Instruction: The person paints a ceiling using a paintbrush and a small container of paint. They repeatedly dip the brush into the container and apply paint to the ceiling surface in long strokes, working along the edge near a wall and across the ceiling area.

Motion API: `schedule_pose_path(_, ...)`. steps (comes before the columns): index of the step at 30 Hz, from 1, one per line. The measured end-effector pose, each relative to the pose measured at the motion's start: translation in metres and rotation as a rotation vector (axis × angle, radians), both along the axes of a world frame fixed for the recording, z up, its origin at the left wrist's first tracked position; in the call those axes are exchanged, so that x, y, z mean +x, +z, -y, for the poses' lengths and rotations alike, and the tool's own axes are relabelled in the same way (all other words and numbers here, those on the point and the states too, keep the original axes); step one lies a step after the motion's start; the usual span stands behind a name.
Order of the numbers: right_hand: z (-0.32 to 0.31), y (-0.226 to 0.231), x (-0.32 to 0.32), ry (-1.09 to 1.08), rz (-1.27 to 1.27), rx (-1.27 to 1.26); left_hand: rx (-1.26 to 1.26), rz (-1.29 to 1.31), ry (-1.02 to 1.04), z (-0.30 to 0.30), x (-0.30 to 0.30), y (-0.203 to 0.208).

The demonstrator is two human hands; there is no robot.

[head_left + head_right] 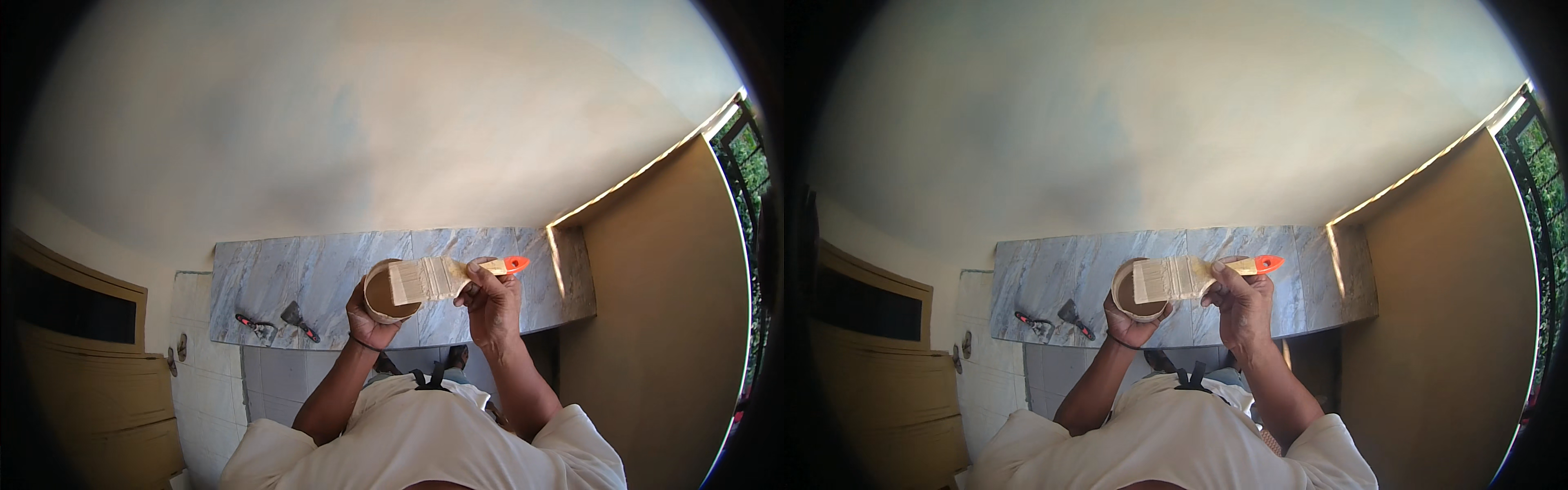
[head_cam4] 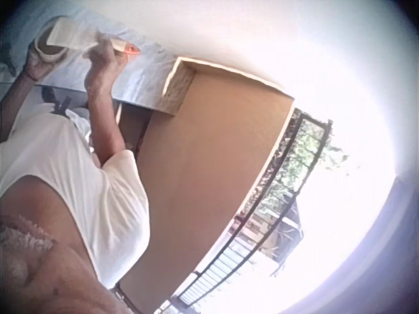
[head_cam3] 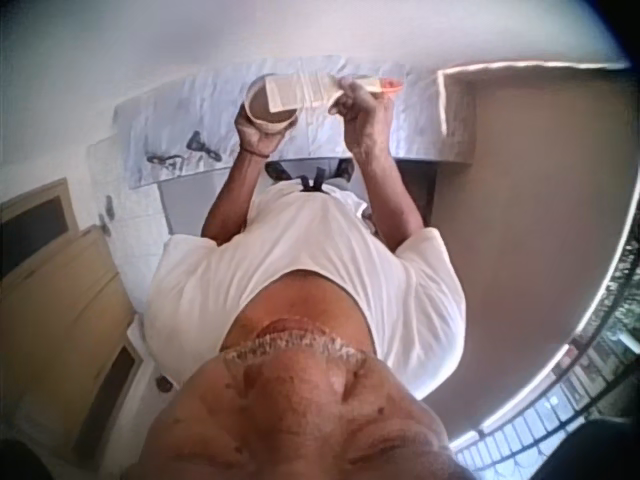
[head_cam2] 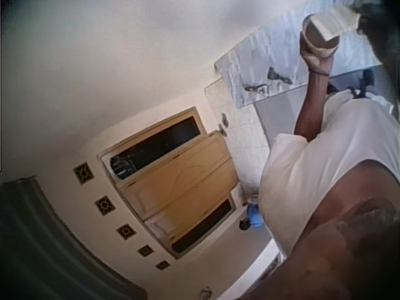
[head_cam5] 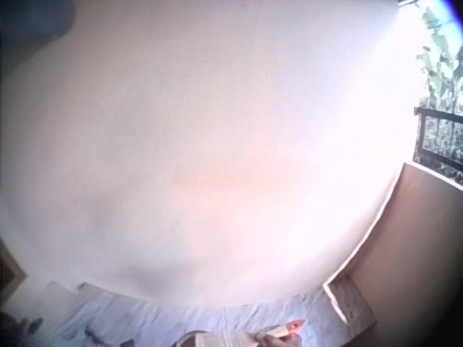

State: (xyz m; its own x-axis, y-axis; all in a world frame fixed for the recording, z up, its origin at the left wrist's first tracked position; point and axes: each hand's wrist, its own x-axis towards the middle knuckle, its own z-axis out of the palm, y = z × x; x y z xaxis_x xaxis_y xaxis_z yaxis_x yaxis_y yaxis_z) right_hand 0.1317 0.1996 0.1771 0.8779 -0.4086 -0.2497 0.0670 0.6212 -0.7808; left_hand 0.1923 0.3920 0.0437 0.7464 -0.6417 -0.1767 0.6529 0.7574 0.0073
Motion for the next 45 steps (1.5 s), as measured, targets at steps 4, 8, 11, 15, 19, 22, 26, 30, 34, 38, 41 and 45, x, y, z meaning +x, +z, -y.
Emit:
schedule_pose_path(4,0.009,-0.024,-0.002,0.08,-0.048,0.383,-0.025,0.001,-0.009,0.003,0.002,-0.009)
schedule_pose_path(8,0.011,-0.025,0.006,0.126,0.018,0.629,-0.101,0.059,-0.036,0.007,0.006,-0.011)
schedule_pose_path(11,0.034,-0.022,0.028,0.059,0.163,0.677,-0.155,0.106,-0.033,0.01,0.005,-0.007)
schedule_pose_path(15,0.087,0.016,0.104,-0.288,0.398,0.187,-0.125,0.109,0.005,-0.01,-0.009,-0.013)
schedule_pose_path(19,0.155,0.032,0.182,-0.599,0.635,-0.435,-0.088,0.087,0.039,-0.026,-0.029,-0.024)
schedule_pose_path(22,0.194,0.027,0.214,-0.629,0.64,-0.62,-0.055,0.046,0.106,-0.028,-0.048,-0.015)
schedule_pose_path(26,0.243,0.01,0.221,-0.721,0.621,-0.733,-0.017,-0.015,0.186,-0.037,-0.071,-0.015)
schedule_pose_path(30,0.269,0.004,0.207,-1.012,0.619,-0.979,0.015,-0.054,0.229,-0.031,-0.087,-0.011)
schedule_pose_path(34,0.21,0.025,0.218,-1.066,0.583,-1.439,0.031,-0.073,0.221,-0.023,-0.083,-0.011)
schedule_pose_path(38,0.14,0.01,0.232,-0.819,0.739,-1.653,0.048,0.017,0.183,-0.015,-0.075,-0.002)
schedule_pose_path(41,0.157,0.013,0.223,-0.768,0.803,-1.519,0.092,0.052,0.211,-0.013,-0.072,0.004)
schedule_pose_path(45,0.269,0.007,0.209,-0.792,0.681,-1.135,0.101,0.059,0.201,-0.005,-0.074,0.009)
